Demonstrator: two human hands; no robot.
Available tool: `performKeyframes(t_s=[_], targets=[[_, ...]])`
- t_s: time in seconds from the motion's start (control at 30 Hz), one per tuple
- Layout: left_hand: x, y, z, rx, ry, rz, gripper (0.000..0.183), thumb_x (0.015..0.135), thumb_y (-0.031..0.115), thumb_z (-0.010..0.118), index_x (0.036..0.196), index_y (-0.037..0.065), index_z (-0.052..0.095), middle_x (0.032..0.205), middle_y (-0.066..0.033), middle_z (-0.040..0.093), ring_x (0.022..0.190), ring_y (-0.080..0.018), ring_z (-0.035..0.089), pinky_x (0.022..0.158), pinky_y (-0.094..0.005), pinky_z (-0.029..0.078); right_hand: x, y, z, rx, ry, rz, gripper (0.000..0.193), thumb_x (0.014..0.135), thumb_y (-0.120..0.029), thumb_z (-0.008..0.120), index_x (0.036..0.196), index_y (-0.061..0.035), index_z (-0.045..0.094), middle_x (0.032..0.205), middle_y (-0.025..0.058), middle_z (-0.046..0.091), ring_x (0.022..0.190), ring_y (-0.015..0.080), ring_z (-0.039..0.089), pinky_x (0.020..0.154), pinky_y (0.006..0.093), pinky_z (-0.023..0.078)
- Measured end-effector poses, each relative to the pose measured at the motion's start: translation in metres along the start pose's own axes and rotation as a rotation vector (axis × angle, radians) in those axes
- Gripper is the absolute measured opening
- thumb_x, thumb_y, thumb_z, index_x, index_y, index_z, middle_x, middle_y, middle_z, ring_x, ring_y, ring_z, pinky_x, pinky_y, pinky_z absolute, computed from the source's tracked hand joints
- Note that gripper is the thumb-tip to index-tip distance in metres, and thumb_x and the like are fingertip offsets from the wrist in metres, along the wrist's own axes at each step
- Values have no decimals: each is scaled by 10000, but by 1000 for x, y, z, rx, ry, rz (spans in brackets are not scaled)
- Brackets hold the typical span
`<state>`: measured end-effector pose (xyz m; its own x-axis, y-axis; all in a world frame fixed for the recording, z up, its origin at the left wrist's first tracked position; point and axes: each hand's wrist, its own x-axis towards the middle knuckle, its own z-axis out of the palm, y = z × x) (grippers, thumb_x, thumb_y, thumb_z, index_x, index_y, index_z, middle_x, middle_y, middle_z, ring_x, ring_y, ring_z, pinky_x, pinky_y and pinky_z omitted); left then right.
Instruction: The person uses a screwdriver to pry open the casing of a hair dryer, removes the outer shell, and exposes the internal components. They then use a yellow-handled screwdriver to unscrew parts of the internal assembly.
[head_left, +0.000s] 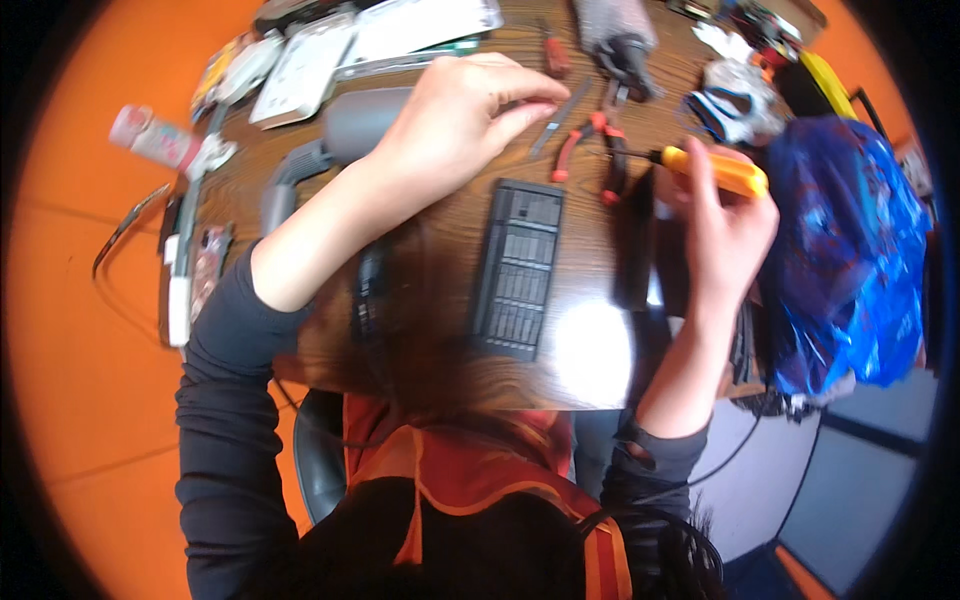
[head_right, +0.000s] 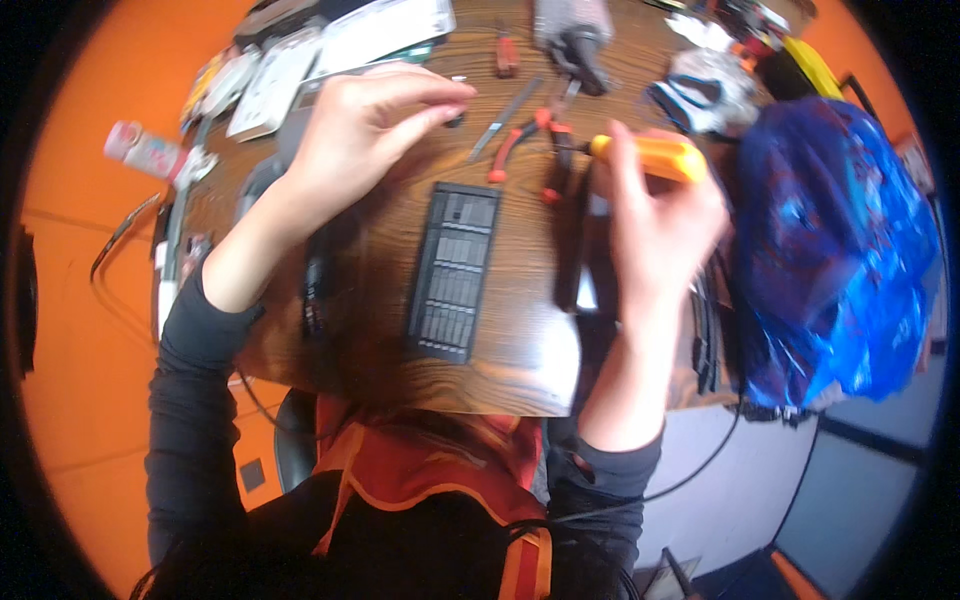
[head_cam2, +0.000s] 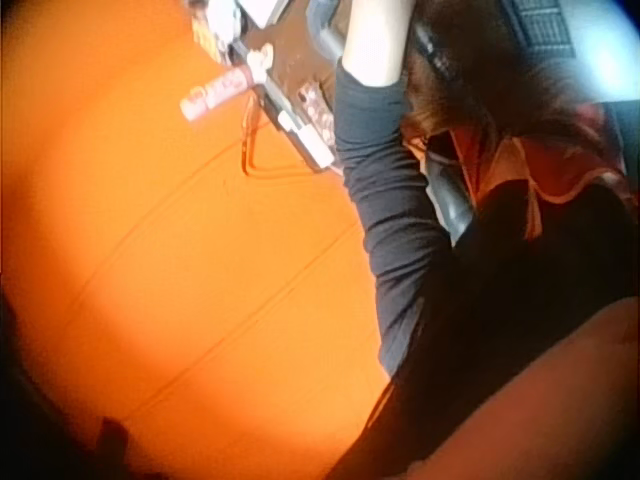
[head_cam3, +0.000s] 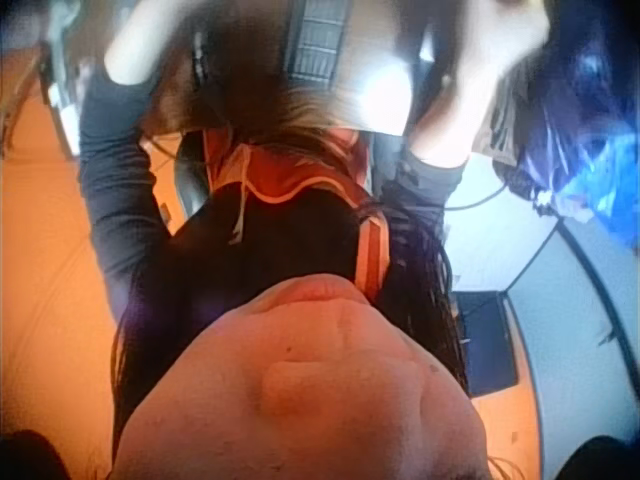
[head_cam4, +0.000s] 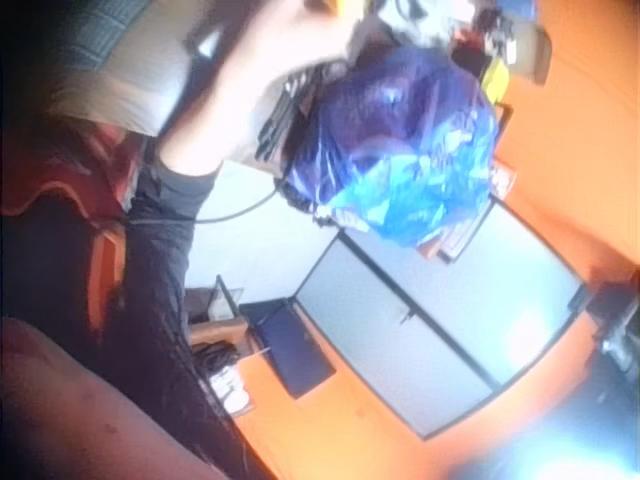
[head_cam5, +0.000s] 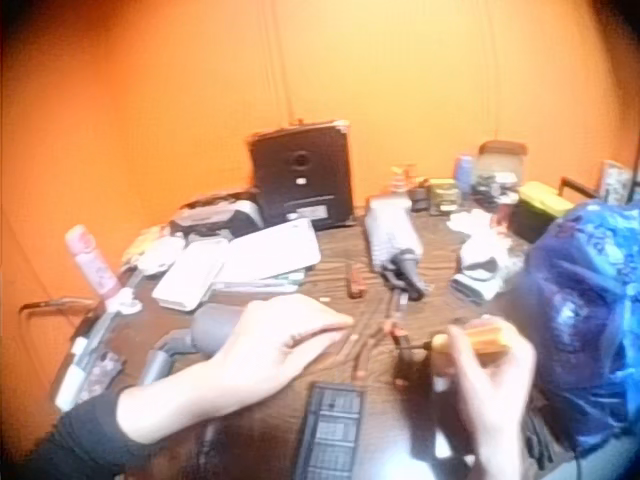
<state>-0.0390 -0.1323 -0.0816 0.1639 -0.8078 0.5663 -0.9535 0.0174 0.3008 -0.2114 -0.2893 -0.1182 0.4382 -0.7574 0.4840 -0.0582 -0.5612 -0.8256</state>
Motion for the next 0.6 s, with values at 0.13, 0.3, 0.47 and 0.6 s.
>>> performKeyframes(t_s=[0.13,0.3,0.47,0.6], targets=[[-47,7,-61,114,183,-233,177,833,95,585,981,20,647,801,-83,670,743,-124,637,656,-211,484,-1,-3,-1,83,-2,83,186,818,-156,647,891,14,625,758,54,634,646,75,581,578,182,454],[-104,11,-72,317,-95,-696,456,786,401,607,576,-1,561,543,-150,550,517,-301,566,495,-355,441,-3,-8,0,89,64,-27,192,825,-151,637,868,35,622,732,79,640,610,84,587,557,174,451],[-118,0,-28,184,-193,-891,504,722,485,626,707,-16,573,649,-203,585,663,-371,589,620,-413,456,-13,-17,6,197,80,-85,217,850,-177,603,867,40,602,685,84,627,554,89,563,514,173,419],[-123,-14,-30,146,-149,-936,453,737,422,610,775,-29,592,661,-206,589,654,-346,597,624,-400,460,-23,-33,11,314,60,-193,209,864,-160,568,920,42,562,725,99,612,578,99,547,537,194,417]])
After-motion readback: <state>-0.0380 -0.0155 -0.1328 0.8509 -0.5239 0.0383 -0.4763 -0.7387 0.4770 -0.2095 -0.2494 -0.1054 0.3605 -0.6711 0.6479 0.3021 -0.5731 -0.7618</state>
